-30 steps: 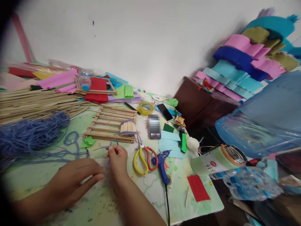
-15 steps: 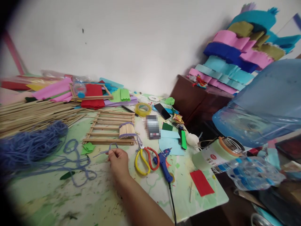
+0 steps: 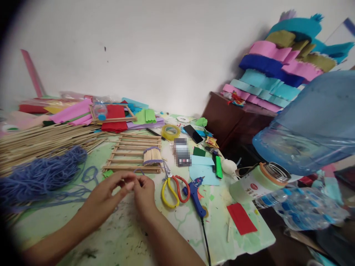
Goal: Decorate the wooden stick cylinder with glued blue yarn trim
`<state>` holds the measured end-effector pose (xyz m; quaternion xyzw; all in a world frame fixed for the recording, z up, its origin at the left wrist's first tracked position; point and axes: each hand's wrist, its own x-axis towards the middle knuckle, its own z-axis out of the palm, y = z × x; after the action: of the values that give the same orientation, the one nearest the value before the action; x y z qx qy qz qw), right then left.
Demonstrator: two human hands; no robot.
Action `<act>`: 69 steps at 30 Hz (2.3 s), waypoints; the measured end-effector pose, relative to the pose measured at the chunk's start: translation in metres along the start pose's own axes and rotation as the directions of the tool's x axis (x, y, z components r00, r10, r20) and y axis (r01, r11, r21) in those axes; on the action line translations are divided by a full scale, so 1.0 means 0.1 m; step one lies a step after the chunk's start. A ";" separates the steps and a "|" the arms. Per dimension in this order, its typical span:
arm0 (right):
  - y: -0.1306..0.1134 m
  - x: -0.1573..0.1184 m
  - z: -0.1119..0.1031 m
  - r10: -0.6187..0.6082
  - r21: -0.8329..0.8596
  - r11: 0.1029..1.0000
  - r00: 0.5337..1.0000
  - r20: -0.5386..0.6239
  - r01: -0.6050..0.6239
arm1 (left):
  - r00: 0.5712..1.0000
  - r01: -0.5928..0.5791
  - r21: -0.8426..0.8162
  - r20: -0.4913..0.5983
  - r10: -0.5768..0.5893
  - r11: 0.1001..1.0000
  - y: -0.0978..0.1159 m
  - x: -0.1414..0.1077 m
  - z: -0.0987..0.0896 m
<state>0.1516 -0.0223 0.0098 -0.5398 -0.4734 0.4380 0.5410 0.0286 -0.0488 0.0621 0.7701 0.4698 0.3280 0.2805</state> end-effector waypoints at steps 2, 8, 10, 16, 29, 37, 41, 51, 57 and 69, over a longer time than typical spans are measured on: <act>-0.02 -0.01 0.00 -0.023 -0.077 0.997 0.999 0.026 0.025 | 0.991 0.070 -0.038 -0.112 -0.074 0.997 -0.21 0.21 0.09; -0.07 -0.03 0.00 -0.053 -0.268 0.960 0.992 0.112 0.082 | 0.963 0.258 -0.336 0.014 -0.269 0.906 -0.59 0.24 0.27; -0.08 -0.03 -0.01 -0.066 -0.292 0.951 0.991 0.120 0.099 | 0.940 0.320 -0.450 0.039 -0.340 0.834 -0.58 0.22 0.28; -0.10 -0.05 -0.05 -0.155 -0.388 0.899 0.976 0.150 0.203 | 0.939 0.341 -0.527 0.161 -0.303 0.778 -0.53 0.27 0.26; -0.08 -0.02 -0.05 -0.135 -0.257 0.950 0.974 0.184 0.181 | 0.943 0.319 -0.390 0.218 -0.250 0.864 -0.56 0.30 0.14; -0.09 0.00 -0.10 -0.192 -0.415 0.863 0.947 0.259 0.288 | 0.987 0.079 -0.154 0.154 -0.055 0.985 -0.64 0.34 0.08; -0.10 -0.02 -0.11 -0.254 -0.603 0.697 0.920 0.299 0.389 | 0.998 -0.049 0.057 0.029 0.048 0.997 -0.70 0.29 0.10; -0.15 -0.09 -0.13 -0.455 -0.801 0.391 0.852 0.259 0.453 | 0.981 0.181 -0.087 -0.060 -0.187 0.980 -0.59 0.24 0.09; -0.08 -0.15 0.00 -0.576 -0.740 0.254 0.712 0.402 0.623 | 0.871 0.391 -0.615 0.007 -0.491 0.685 -0.54 0.29 0.17; -0.16 -0.16 -0.07 -0.404 -0.555 0.724 0.904 0.142 0.411 | 0.856 0.409 -0.839 0.216 -0.470 0.359 -0.54 0.27 0.24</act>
<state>0.1556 -0.0401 0.0251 -0.5571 -0.6924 0.1489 0.4336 0.0272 -0.0057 0.0134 0.3589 0.4370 0.4535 0.6888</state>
